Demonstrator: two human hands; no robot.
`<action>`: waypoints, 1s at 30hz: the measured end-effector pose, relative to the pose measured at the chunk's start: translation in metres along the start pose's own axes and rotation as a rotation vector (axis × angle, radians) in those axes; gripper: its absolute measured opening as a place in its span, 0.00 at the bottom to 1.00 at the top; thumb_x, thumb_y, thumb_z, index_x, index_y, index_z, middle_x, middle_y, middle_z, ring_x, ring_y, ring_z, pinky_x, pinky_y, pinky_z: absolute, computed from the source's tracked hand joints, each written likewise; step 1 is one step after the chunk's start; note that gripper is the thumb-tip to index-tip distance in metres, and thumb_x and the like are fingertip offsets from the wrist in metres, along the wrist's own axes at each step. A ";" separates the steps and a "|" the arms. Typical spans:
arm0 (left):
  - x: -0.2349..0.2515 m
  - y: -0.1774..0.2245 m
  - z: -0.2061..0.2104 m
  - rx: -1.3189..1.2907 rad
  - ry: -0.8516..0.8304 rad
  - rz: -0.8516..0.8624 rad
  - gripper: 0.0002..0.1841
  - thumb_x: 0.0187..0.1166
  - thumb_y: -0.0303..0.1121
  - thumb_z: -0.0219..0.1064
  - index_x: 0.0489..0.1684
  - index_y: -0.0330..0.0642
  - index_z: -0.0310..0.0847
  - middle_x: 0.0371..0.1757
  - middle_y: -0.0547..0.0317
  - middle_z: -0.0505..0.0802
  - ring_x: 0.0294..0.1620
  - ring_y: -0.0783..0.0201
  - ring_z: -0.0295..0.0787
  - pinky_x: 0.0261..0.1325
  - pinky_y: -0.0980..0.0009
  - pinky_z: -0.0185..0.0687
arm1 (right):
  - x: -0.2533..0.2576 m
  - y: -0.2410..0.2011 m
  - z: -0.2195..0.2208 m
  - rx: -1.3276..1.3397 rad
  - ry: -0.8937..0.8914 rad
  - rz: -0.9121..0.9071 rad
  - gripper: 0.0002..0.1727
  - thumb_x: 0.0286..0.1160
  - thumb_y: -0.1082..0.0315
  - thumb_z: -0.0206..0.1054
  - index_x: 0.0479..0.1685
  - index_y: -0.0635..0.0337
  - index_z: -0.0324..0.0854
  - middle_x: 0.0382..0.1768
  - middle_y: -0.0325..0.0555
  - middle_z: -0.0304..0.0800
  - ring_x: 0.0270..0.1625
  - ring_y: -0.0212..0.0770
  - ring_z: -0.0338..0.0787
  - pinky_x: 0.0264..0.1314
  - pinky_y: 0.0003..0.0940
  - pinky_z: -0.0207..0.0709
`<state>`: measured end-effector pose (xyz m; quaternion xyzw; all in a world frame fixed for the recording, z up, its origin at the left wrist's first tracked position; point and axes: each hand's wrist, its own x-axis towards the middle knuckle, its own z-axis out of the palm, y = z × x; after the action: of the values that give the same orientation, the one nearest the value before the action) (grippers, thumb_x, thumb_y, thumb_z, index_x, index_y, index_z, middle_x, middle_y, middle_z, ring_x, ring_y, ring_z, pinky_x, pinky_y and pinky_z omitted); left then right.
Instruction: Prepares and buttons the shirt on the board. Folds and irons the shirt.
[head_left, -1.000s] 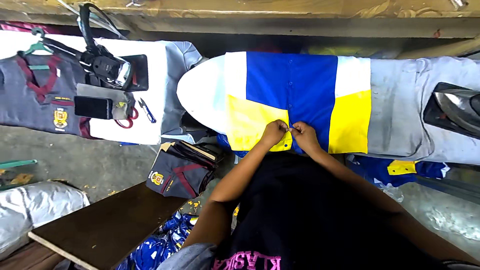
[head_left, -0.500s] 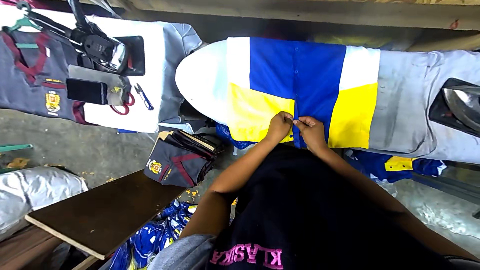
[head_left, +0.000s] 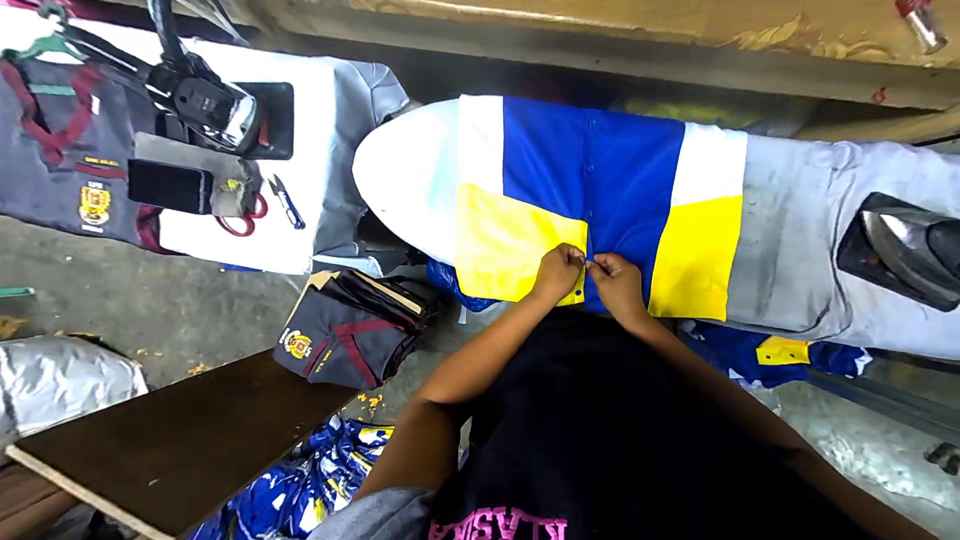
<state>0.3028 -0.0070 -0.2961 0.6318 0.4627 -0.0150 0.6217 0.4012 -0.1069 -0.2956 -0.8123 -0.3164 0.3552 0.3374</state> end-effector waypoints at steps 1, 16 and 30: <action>0.000 0.000 0.000 -0.006 0.004 -0.009 0.12 0.89 0.28 0.59 0.57 0.28 0.82 0.49 0.39 0.91 0.53 0.50 0.88 0.62 0.51 0.81 | -0.002 -0.002 -0.001 -0.010 -0.010 -0.015 0.13 0.85 0.70 0.66 0.54 0.73 0.87 0.43 0.60 0.93 0.44 0.48 0.91 0.54 0.46 0.83; 0.001 0.007 -0.009 -0.039 -0.034 -0.074 0.14 0.87 0.26 0.58 0.63 0.28 0.81 0.55 0.39 0.90 0.56 0.54 0.89 0.65 0.57 0.82 | 0.034 -0.022 -0.024 0.469 -0.329 0.530 0.07 0.84 0.74 0.64 0.54 0.67 0.79 0.38 0.45 0.86 0.34 0.36 0.88 0.37 0.32 0.84; 0.003 0.006 -0.018 -0.245 0.043 -0.166 0.10 0.84 0.27 0.63 0.53 0.28 0.78 0.41 0.50 0.84 0.35 0.64 0.78 0.42 0.67 0.76 | 0.021 -0.021 0.012 0.140 -0.166 0.203 0.11 0.81 0.73 0.69 0.52 0.73 0.81 0.40 0.55 0.88 0.35 0.39 0.88 0.40 0.34 0.84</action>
<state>0.2982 0.0098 -0.2891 0.5110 0.5250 0.0036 0.6807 0.3976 -0.0757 -0.2933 -0.7824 -0.2338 0.4747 0.3285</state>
